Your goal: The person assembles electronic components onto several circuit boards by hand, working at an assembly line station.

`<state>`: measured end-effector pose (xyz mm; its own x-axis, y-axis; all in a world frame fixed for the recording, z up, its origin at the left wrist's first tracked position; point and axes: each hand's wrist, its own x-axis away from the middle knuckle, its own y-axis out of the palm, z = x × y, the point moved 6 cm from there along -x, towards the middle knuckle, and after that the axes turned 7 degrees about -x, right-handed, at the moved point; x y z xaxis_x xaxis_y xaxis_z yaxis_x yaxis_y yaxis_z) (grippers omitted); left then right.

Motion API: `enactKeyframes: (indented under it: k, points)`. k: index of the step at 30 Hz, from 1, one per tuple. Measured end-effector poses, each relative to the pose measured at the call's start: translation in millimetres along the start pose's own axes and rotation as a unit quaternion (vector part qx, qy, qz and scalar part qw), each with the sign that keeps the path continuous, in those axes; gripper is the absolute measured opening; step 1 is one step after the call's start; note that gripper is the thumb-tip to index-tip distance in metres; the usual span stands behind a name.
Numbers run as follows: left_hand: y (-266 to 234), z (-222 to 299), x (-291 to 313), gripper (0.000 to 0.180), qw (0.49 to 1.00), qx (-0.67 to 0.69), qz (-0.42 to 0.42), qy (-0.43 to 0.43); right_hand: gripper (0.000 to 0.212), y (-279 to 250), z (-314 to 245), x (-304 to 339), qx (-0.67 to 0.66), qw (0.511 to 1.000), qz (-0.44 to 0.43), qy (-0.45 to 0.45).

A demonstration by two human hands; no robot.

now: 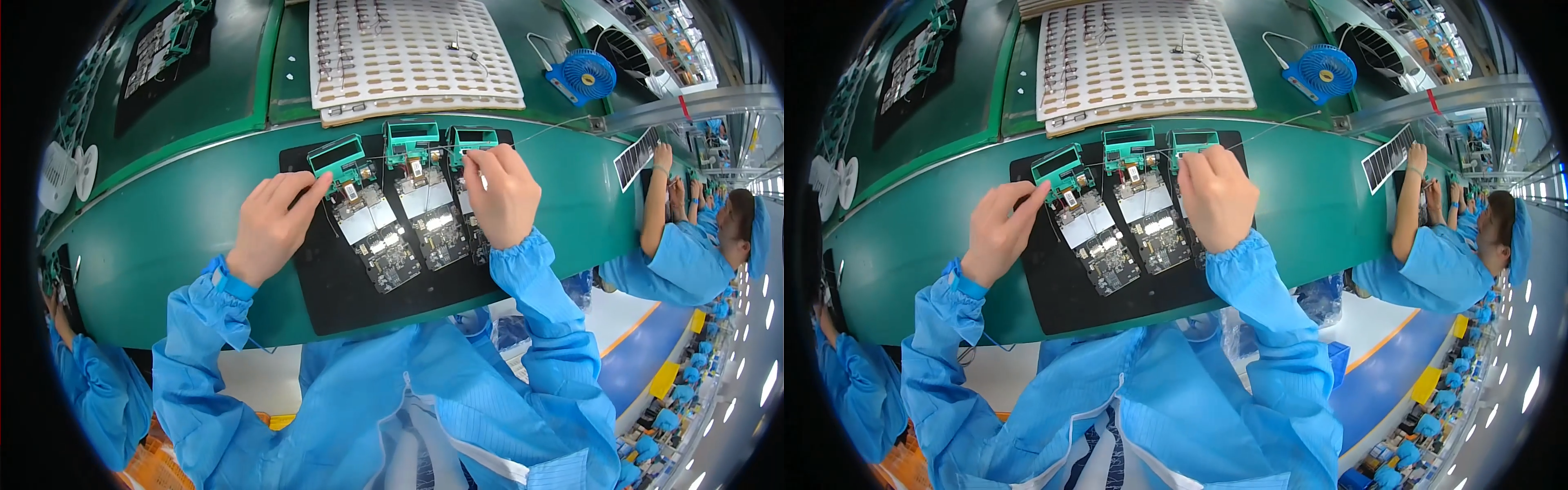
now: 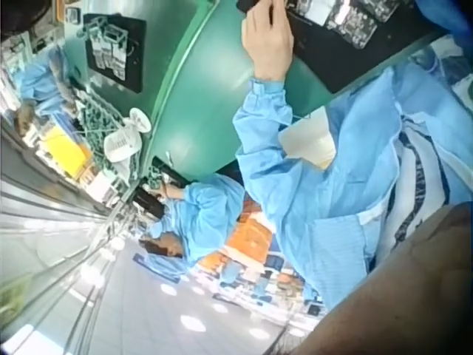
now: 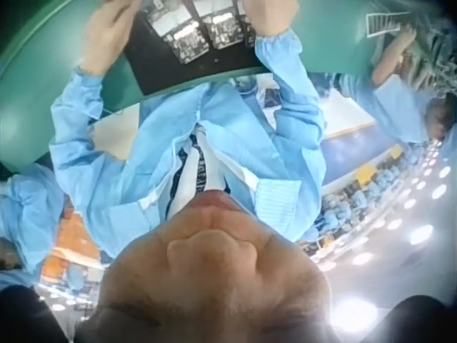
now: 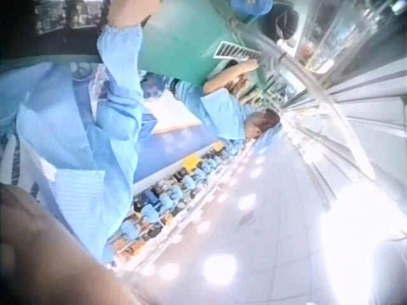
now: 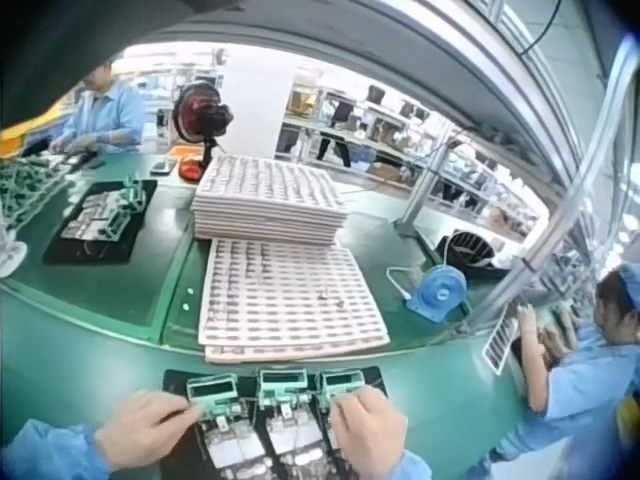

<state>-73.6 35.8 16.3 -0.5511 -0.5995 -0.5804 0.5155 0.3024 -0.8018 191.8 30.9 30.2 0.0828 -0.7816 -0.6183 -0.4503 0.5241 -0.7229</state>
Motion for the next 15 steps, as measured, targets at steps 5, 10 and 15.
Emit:
enactKeyframes:
  k: [5, 10, 15]
  points:
    - [2.1, 7.5, -4.8, 0.043, 0.988, -0.090, -0.033, 0.121, 0.016, 16.7, -19.4, -11.1, 0.150, 0.984, -0.069, -0.064]
    - [2.3, -11.5, -2.1, 0.040, 0.988, -0.032, -0.045, 0.145, 0.016, 24.3, -6.8, -10.7, 0.127, 0.991, -0.033, -0.023]
    - [-1.0, -22.9, -8.7, 0.033, 0.985, 0.017, -0.025, 0.170, 0.012, -5.8, 37.7, -6.2, -0.120, 0.983, 0.052, 0.130]
